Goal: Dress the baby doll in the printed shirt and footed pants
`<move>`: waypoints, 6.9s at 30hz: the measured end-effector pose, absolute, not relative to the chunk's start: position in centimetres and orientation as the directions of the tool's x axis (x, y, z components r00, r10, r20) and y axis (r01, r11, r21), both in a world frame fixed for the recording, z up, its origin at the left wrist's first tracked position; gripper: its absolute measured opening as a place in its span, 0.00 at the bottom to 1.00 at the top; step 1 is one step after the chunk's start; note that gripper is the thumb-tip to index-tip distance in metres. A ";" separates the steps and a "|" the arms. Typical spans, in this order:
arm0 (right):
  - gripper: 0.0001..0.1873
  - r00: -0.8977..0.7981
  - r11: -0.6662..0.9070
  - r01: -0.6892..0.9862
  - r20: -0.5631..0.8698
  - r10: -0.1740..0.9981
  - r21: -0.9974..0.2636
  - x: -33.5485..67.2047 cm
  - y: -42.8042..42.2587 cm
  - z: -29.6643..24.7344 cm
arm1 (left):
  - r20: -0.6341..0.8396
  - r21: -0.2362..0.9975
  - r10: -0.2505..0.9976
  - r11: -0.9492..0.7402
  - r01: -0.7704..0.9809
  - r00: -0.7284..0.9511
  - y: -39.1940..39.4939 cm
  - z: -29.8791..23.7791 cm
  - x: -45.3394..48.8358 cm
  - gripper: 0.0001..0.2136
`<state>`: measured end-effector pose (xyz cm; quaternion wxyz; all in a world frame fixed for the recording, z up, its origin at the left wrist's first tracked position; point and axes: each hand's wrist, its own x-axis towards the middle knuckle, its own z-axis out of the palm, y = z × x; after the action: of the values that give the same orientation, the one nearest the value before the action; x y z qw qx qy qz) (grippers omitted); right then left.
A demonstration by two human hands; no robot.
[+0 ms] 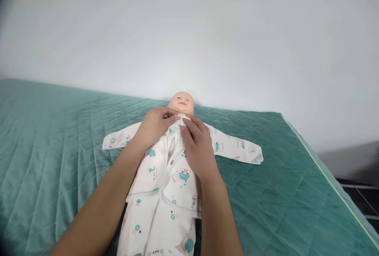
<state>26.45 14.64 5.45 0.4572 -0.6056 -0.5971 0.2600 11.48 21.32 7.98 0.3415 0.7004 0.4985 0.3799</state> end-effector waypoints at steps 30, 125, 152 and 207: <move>0.13 0.115 0.230 0.414 0.301 0.947 -0.881 27.1 17.9 5.9 | 0.195 0.884 0.949 -0.279 0.376 0.246 22.1 7.5 10.9 0.04; 0.14 0.211 0.165 0.274 0.226 0.951 -0.948 27.2 18.0 5.4 | 0.252 0.931 0.935 -0.305 0.202 0.250 22.2 6.7 11.7 0.03; 0.14 0.101 0.066 0.341 0.106 0.989 -0.938 27.2 17.7 6.1 | 0.020 0.998 0.943 -0.038 0.046 0.332 21.4 7.9 11.3 0.17; 0.14 0.223 0.221 0.376 0.320 0.921 -0.900 26.4 17.2 5.6 | 0.243 0.904 0.927 -0.323 0.279 0.287 22.7 6.5 11.1 0.12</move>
<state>26.42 17.22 5.62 0.5355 -0.5699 -0.5690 0.2543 11.12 22.74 6.50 0.3913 0.7001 0.4304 0.4141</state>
